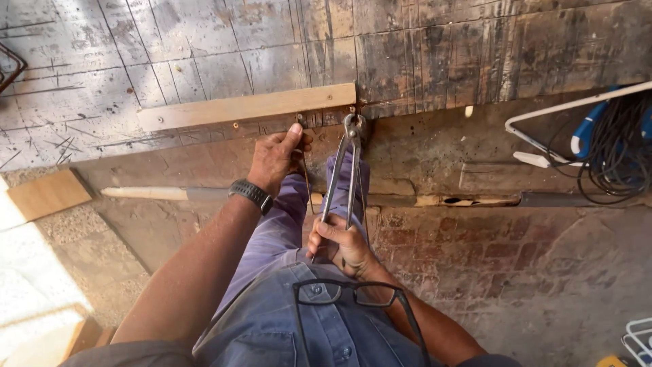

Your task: The person bends a rectangular metal wire frame using a pair of metal tongs on a wooden workbench. They repeatedly position the wire frame against a wooden guide, grip it with the tongs, and bend it into shape. The person also moves a stack of similar wire frames aside to clear the workspace.

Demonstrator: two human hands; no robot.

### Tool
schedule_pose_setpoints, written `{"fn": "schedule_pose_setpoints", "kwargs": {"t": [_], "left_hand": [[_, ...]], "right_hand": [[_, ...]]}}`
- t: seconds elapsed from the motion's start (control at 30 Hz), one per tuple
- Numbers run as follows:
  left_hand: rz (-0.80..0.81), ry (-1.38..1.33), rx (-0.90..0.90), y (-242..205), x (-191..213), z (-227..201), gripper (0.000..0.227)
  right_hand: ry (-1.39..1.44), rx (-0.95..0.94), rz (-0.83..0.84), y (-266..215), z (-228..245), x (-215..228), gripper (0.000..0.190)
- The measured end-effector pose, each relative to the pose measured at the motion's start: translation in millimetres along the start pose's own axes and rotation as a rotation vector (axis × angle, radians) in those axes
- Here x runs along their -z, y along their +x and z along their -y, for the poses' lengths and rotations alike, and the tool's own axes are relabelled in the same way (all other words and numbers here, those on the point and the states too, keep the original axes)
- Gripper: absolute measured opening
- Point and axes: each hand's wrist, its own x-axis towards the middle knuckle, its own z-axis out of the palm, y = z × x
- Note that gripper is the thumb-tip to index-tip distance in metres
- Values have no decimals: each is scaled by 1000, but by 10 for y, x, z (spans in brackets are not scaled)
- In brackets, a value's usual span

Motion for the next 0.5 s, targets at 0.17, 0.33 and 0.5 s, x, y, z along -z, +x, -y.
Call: {"fn": "schedule_pose_setpoints", "kwargs": {"t": [0.17, 0.33, 0.5], "left_hand": [[14, -41, -7, -27, 23, 84, 40], [32, -114, 8, 64, 6, 170, 42], [53, -68, -3, 82, 51, 190, 45]], "right_hand": [[-39, 18, 24, -118, 58, 22, 29], [-31, 52, 23, -84, 28, -75, 29], [14, 113, 35, 109, -190, -126, 31]]}}
